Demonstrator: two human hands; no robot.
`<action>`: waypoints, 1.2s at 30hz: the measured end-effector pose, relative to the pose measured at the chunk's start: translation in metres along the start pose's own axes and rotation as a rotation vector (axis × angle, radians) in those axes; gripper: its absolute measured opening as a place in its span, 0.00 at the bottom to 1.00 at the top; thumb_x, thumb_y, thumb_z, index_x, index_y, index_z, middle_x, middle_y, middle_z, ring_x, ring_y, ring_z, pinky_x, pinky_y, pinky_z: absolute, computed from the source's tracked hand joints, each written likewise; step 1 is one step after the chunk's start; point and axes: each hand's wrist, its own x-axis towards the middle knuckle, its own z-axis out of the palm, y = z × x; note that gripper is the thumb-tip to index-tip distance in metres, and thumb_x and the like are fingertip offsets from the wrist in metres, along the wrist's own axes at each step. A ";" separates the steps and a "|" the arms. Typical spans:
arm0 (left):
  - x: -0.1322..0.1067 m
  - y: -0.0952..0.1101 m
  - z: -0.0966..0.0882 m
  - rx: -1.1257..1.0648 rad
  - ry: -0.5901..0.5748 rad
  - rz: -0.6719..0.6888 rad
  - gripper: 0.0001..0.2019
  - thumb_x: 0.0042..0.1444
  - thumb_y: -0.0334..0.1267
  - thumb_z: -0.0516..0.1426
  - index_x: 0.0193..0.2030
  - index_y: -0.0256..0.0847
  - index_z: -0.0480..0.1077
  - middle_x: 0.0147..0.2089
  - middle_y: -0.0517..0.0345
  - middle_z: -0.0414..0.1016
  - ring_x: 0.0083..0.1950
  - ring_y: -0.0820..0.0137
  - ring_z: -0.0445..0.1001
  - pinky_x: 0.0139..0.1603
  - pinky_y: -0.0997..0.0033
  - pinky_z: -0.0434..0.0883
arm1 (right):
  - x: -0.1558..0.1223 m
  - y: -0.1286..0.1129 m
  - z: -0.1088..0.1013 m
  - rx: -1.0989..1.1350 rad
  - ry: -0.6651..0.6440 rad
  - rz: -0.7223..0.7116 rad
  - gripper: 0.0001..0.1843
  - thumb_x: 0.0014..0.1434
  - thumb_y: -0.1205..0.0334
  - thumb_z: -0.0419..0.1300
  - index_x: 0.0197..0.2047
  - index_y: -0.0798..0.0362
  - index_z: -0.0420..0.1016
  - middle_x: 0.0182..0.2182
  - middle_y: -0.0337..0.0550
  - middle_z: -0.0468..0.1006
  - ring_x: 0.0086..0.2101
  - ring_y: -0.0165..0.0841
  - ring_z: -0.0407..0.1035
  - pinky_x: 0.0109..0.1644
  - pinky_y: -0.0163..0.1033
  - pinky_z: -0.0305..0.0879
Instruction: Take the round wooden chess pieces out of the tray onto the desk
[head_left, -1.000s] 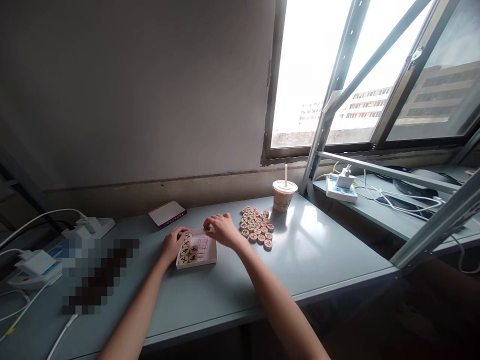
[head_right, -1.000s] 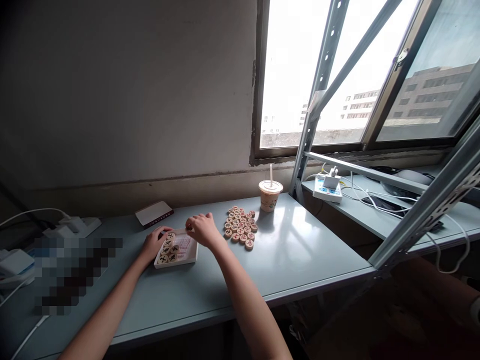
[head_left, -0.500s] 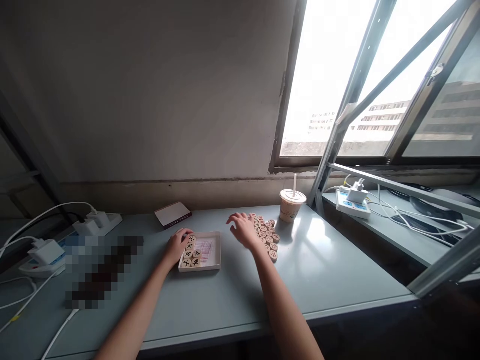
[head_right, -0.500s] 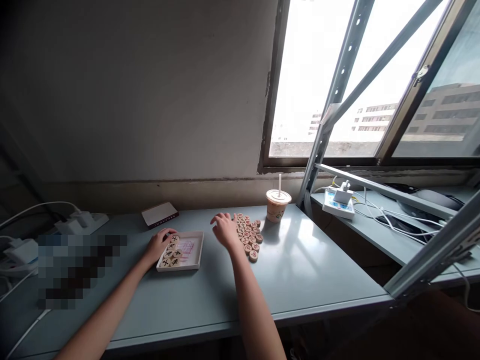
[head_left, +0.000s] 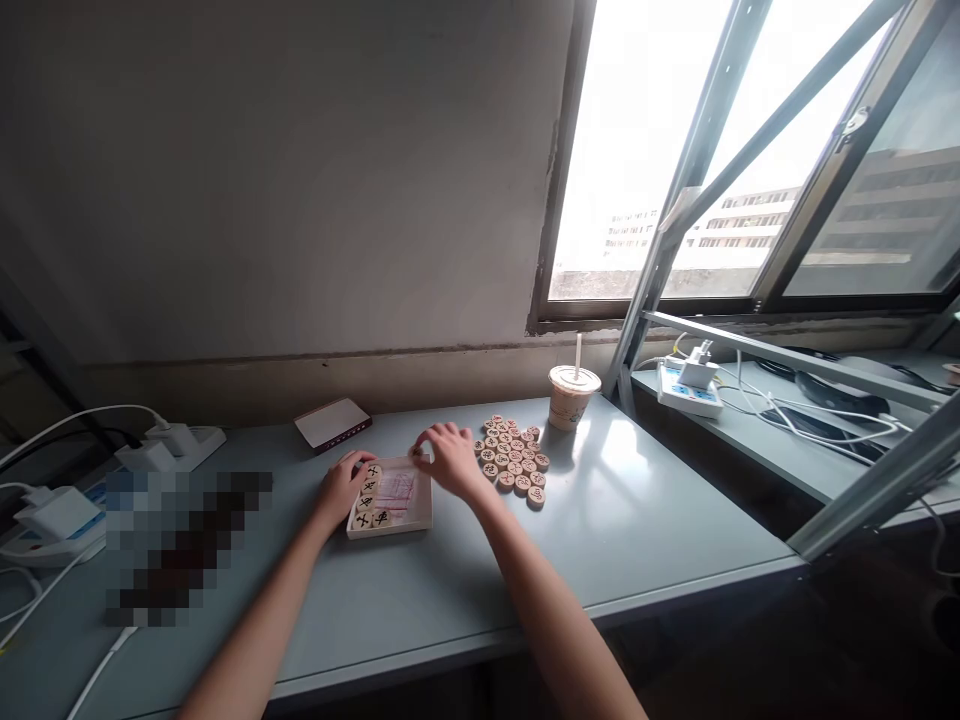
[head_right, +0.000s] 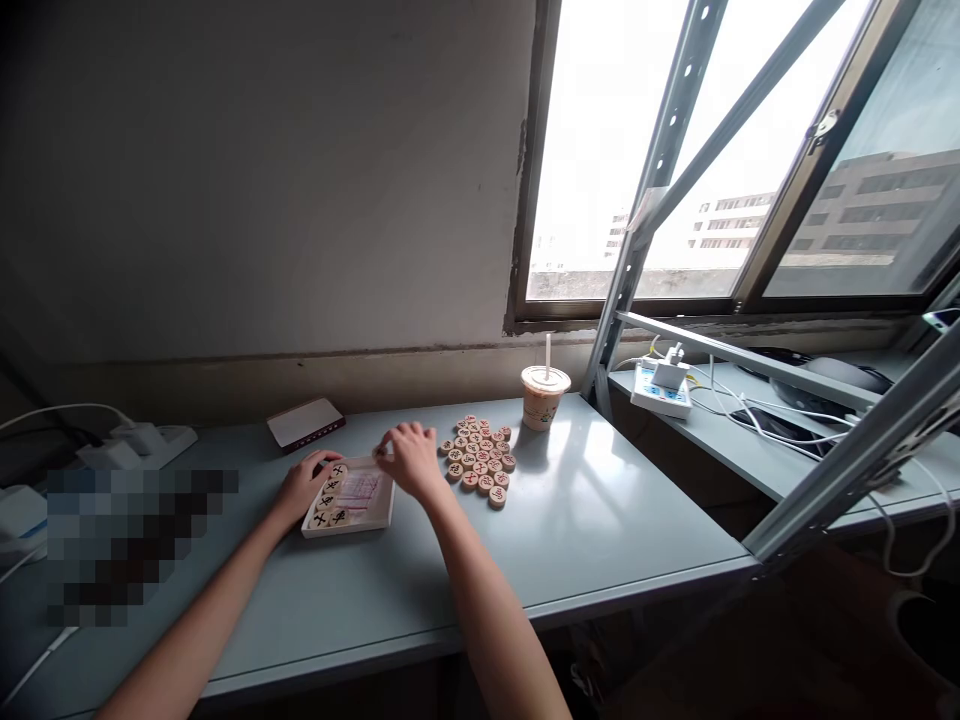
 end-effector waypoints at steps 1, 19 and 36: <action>0.000 0.000 0.000 -0.002 -0.001 -0.002 0.12 0.53 0.40 0.45 0.35 0.42 0.68 0.39 0.53 0.74 0.43 0.64 0.71 0.47 0.65 0.67 | 0.001 0.010 -0.003 -0.032 0.034 0.109 0.13 0.60 0.52 0.53 0.42 0.49 0.70 0.43 0.44 0.71 0.45 0.38 0.60 0.48 0.44 0.52; 0.000 0.002 -0.001 -0.009 0.011 0.022 0.12 0.53 0.40 0.45 0.34 0.41 0.68 0.39 0.53 0.74 0.42 0.64 0.72 0.45 0.65 0.67 | -0.006 0.064 -0.005 -0.242 0.011 0.361 0.16 0.61 0.62 0.47 0.37 0.51 0.77 0.43 0.52 0.72 0.49 0.46 0.58 0.53 0.54 0.45; 0.000 0.002 0.000 -0.003 0.005 0.006 0.12 0.53 0.39 0.45 0.35 0.41 0.68 0.39 0.53 0.74 0.42 0.64 0.71 0.45 0.66 0.67 | -0.002 0.031 0.007 -0.104 -0.016 0.090 0.24 0.66 0.56 0.40 0.64 0.49 0.53 0.63 0.50 0.52 0.62 0.41 0.45 0.61 0.62 0.38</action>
